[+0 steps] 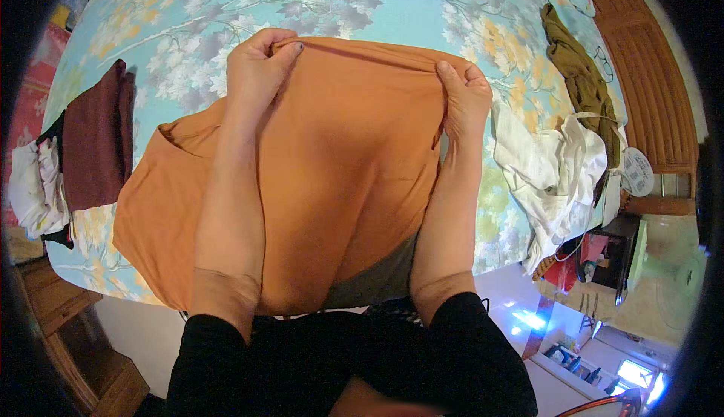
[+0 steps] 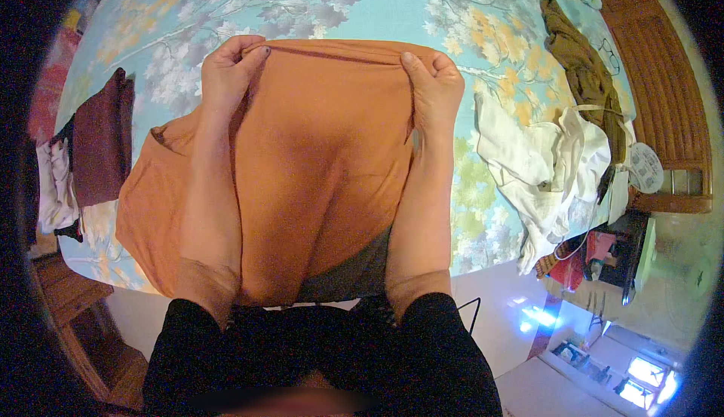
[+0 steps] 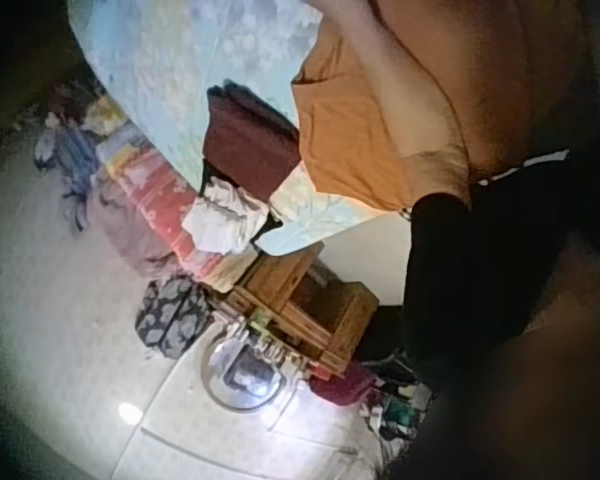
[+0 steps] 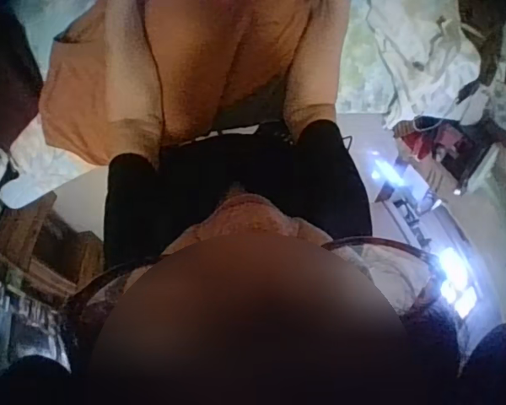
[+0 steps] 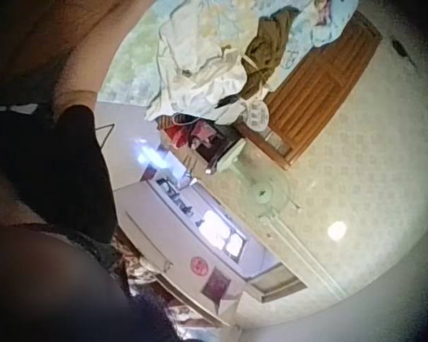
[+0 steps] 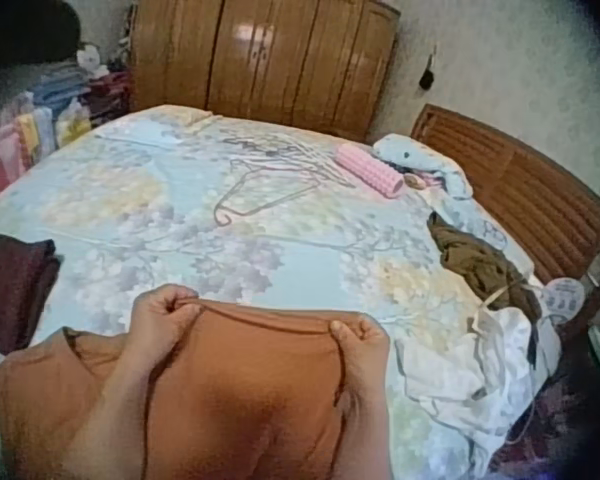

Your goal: Folding various articles of clothing, including pants and shirts, on a floral-patterned bedspread.

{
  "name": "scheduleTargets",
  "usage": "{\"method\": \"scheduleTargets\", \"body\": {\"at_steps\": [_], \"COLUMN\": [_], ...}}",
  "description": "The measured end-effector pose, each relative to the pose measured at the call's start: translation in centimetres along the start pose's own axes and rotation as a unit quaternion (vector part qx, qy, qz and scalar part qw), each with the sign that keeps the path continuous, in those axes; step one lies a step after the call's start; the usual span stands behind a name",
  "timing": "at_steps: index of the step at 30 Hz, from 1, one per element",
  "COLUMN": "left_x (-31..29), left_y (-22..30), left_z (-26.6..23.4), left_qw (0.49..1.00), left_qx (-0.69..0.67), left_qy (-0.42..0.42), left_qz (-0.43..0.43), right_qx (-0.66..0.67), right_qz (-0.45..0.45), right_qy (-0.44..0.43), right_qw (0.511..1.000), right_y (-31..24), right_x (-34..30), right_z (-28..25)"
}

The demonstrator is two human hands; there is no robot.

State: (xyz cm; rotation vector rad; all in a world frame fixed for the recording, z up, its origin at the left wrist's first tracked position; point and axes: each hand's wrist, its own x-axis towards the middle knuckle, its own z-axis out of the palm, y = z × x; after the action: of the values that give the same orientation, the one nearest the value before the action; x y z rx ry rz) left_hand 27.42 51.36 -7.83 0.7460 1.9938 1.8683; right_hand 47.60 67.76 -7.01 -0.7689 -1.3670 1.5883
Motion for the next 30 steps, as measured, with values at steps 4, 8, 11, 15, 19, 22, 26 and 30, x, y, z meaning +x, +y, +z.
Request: {"method": "scheduleTargets", "body": {"at_steps": [4, 8, 11, 15, 19, 22, 26, 30], "left_x": [0.3, 0.3, 0.2, 0.3, 0.2, 0.2, 0.2, -0.2], "left_y": [-0.1, 0.2, 0.1, -0.2, 0.2, 0.1, -0.5, 0.4], "left_z": [-0.2, -0.3, -0.5, -0.3, -0.4, -0.4, -0.4, -0.3], "left_qw": [0.999, 0.995, 0.994, 0.996, 0.994, 0.991, 0.998, 0.998], "left_qx": [0.043, 0.095, 0.104, 0.087, 0.109, 0.123, 0.068, 0.046], "left_qy": [-0.001, -0.002, -0.005, -0.009, -0.008, -0.009, -0.015, -0.025], "left_qz": [0.002, 0.04, 0.035, 0.019, 0.03, 0.051, -0.004, -0.033], "right_qx": [0.018, 0.002, -0.013, 0.01, -0.017, -0.064, 0.034, 0.014], "right_qz": [-0.008, -0.013, 0.001, -0.012, -0.049, -0.121, -0.077, -0.061], "right_qy": [0.004, 0.006, -0.026, -0.015, 0.026, 0.041, 0.045, 0.054], "right_qw": [1.0, 1.0, 1.0, 1.0, 0.998, 0.99, 0.995, 0.997], "right_y": [0.7, 0.6, 0.0, 0.7, 1.3, 1.6, 0.4, 0.2], "right_x": [0.4, 0.4, 0.1, 0.5, 0.9, 1.4, 0.4, 0.3], "right_z": [-0.5, -0.7, -0.5, -1.0, -1.4, -1.5, -0.1, -0.6]}}
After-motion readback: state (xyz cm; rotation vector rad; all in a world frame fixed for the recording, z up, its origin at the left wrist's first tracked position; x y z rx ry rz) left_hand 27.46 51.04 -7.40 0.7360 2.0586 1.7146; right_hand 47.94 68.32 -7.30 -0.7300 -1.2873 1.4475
